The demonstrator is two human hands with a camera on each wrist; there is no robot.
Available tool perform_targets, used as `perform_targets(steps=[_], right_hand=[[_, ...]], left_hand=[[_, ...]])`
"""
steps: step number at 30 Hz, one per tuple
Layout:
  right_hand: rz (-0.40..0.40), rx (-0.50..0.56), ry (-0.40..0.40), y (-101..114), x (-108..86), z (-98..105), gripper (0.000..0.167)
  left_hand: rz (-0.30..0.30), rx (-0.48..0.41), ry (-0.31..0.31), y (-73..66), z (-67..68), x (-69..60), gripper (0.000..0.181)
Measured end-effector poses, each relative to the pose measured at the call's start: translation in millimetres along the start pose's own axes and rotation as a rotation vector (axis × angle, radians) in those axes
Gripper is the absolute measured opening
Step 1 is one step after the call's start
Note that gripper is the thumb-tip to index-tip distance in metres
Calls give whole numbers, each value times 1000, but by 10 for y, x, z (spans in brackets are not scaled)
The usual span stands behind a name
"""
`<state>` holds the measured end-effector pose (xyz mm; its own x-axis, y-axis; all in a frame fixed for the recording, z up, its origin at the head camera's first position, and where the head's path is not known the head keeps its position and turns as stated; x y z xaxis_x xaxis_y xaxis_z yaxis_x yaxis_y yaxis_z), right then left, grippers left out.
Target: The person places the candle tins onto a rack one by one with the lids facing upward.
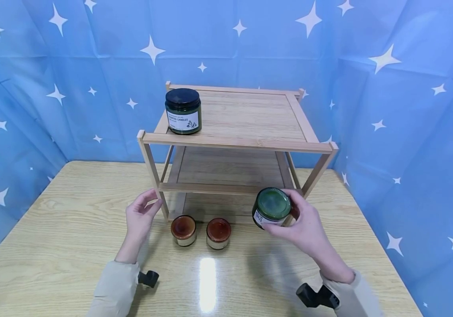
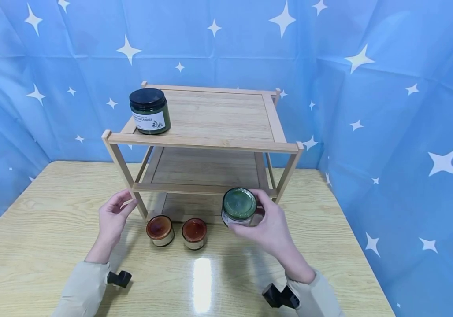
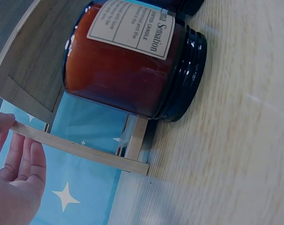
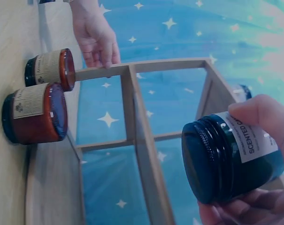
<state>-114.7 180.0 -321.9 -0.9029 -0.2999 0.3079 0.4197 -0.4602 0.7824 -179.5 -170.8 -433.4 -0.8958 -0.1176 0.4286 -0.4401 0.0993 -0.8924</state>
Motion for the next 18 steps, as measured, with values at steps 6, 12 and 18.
perform_targets(steps=[6,12,18], right_hand=[[21,30,1,99,36,57,64],[26,32,-5,220,78,127,65],[51,33,-30,385,158,207,65]], left_hand=[[10,3,-2,5,5,-6,38],[26,11,-3,1,5,-9,34],[32,7,-10,-3,4,-3,37]])
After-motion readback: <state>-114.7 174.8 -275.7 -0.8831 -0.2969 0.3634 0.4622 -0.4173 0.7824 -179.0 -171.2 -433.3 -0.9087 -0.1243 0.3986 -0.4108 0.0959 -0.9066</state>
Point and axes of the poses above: each hand's wrist, its own x-axis towards the middle knuckle, its own z-axis out of the back of the hand, y = z × x, the point moved 1 cm from there along x, towards the middle knuckle, and after that the axes turned 9 degrees about y, right-handed, at the moved point
